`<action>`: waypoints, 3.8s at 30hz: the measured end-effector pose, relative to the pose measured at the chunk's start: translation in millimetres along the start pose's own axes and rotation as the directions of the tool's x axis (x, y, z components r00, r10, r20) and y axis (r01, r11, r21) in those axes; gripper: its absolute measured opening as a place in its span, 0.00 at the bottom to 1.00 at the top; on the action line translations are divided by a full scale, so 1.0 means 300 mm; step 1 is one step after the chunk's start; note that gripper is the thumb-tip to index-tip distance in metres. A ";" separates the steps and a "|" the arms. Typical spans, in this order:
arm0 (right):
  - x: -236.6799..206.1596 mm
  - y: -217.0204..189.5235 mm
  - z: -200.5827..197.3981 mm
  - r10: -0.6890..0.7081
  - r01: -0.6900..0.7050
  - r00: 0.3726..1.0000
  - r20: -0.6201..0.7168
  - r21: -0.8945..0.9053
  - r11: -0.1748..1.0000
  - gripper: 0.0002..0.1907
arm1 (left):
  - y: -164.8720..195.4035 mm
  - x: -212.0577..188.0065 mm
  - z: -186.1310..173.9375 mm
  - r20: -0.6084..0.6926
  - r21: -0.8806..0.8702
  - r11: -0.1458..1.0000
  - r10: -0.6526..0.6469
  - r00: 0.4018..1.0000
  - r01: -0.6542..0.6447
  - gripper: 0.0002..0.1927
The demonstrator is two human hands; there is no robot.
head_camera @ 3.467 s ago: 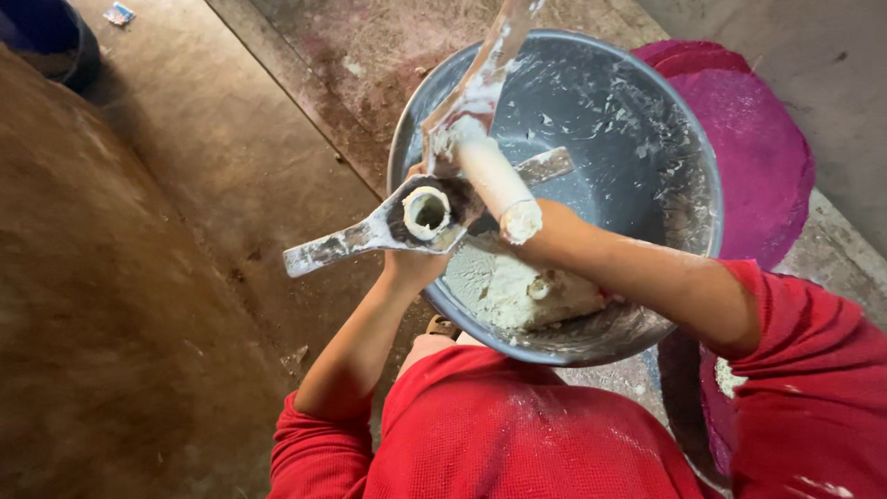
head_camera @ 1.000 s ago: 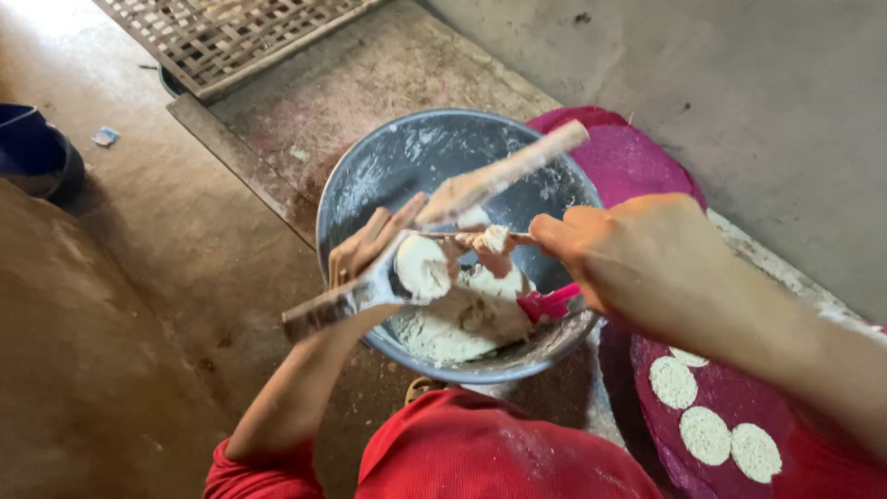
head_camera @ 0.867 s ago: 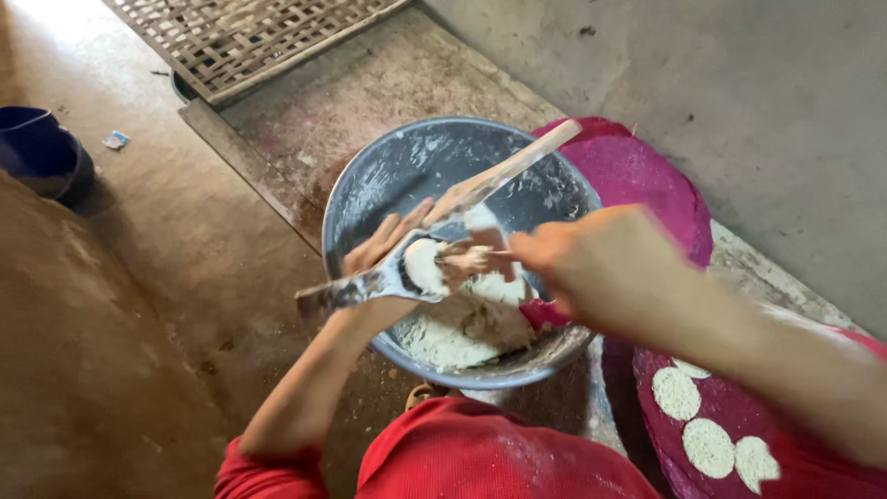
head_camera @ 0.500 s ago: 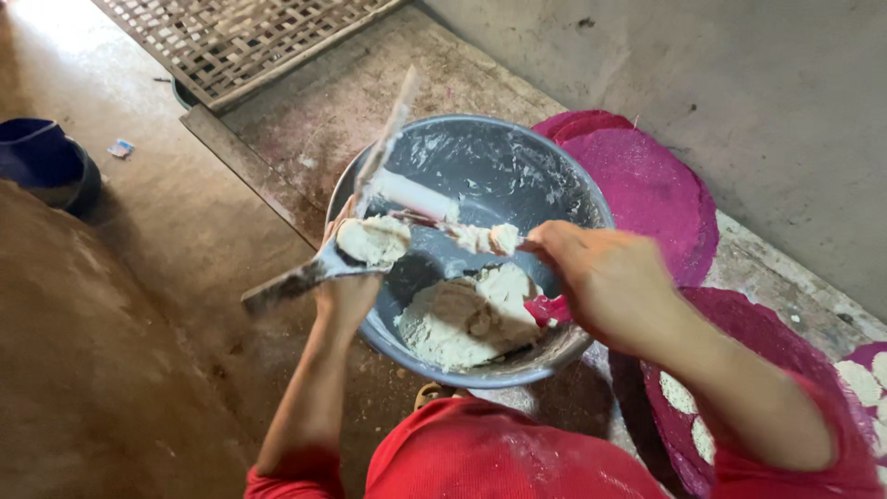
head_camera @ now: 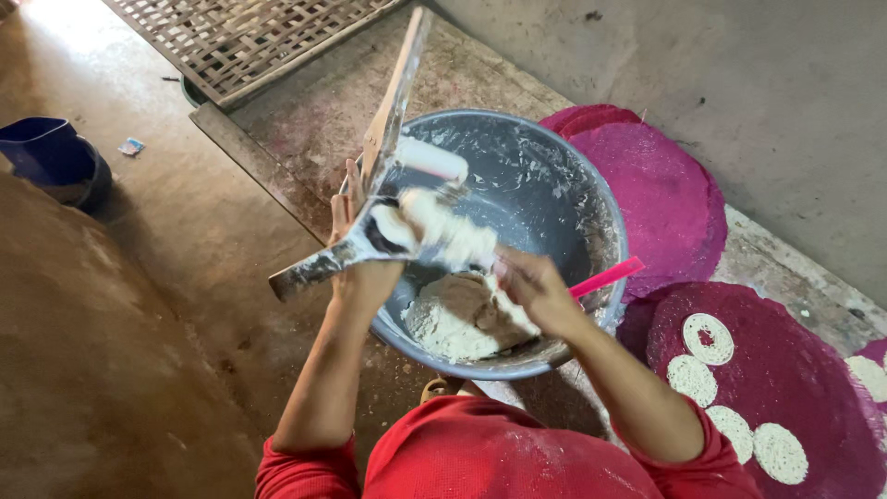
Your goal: The person scoops rice dough from a large basin into a handheld press and squeezes the press to extrude round rice cakes onto pink mesh trays. They refill the press with dough, press out discs one at a time, and occasionally reposition a ring and rotate the tray to make space for more discs.
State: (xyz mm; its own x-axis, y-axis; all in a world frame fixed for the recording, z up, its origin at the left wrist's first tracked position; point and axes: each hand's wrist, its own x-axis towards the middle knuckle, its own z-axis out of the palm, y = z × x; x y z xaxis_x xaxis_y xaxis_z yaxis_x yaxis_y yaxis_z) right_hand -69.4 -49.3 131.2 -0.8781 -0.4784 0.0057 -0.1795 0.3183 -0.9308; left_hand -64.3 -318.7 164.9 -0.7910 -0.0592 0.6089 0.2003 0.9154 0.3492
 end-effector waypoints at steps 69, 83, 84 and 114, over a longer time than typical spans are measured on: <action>-1.101 0.325 -0.909 0.737 -0.730 0.676 0.021 0.159 0.665 0.45 | 1.277 -0.077 1.048 0.342 0.036 -0.762 0.617 0.708 0.647 0.17; -0.979 0.382 -0.840 0.776 -0.784 0.616 -0.136 -0.005 0.621 0.43 | 1.229 -0.058 1.164 0.381 0.167 -0.779 0.617 0.689 0.605 0.15; -0.980 0.386 -0.844 0.755 -0.751 0.636 -0.162 0.097 0.653 0.41 | 1.240 -0.048 1.154 0.361 0.154 -0.775 0.621 0.695 0.613 0.15; -1.147 0.426 -0.481 0.074 0.306 0.598 -0.798 0.313 0.899 0.45 | 1.103 -0.311 0.824 0.651 -0.487 0.868 0.436 0.621 -0.098 0.52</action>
State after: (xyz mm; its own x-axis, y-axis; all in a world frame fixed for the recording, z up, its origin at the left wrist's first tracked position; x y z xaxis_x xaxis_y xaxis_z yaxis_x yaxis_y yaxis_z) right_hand 145.9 274.1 63.1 -0.8925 0.3903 0.2260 -0.2914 -0.1165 -0.9495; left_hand -67.2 88.2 47.6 -0.7806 0.6214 0.0668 0.5330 0.6061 0.5904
